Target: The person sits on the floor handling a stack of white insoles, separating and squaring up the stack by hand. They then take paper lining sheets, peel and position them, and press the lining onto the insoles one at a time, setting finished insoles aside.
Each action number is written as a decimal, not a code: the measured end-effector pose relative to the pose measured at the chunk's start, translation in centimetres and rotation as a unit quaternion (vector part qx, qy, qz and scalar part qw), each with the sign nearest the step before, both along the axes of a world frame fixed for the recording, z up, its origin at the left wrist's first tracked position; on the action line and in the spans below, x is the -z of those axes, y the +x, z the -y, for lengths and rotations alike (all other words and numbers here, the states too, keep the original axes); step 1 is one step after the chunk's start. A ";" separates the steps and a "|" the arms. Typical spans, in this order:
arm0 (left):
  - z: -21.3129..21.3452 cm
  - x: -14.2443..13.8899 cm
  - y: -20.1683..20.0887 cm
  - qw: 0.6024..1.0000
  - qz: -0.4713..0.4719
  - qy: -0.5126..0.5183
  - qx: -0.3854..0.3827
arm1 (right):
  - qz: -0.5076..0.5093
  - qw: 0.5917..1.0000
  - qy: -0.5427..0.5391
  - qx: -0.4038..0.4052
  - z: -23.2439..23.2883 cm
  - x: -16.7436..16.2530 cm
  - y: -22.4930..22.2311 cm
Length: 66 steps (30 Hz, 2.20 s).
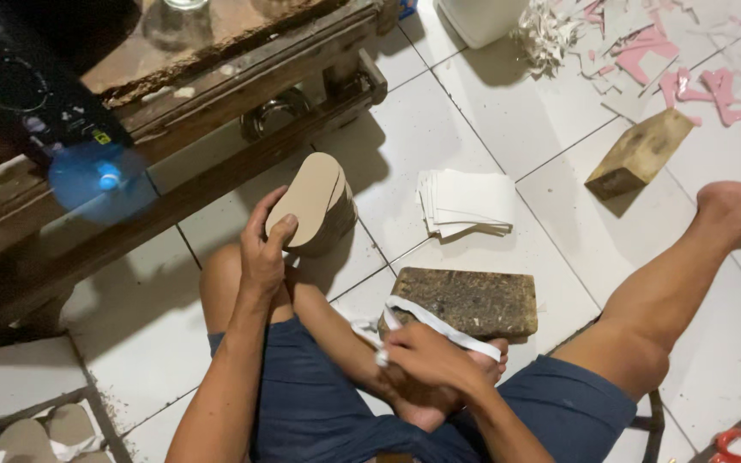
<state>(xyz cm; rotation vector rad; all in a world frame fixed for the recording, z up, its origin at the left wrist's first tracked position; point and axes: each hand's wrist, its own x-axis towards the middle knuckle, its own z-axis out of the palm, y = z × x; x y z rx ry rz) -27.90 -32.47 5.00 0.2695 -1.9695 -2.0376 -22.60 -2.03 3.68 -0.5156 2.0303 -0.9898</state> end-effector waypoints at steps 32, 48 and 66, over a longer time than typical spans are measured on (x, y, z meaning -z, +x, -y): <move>10.3 -12.5 27.2 0.718 0.477 -0.489 -0.136 | -0.271 0.957 -0.074 0.074 0.8 -0.6 1.0; -3.3 -2.1 14.8 0.918 -0.025 -0.381 -0.110 | -0.392 0.900 0.188 0.032 -7.0 3.5 -4.3; -13.8 2.8 3.2 0.805 0.061 -0.500 0.314 | -0.384 0.905 0.089 0.158 -4.5 5.1 -2.2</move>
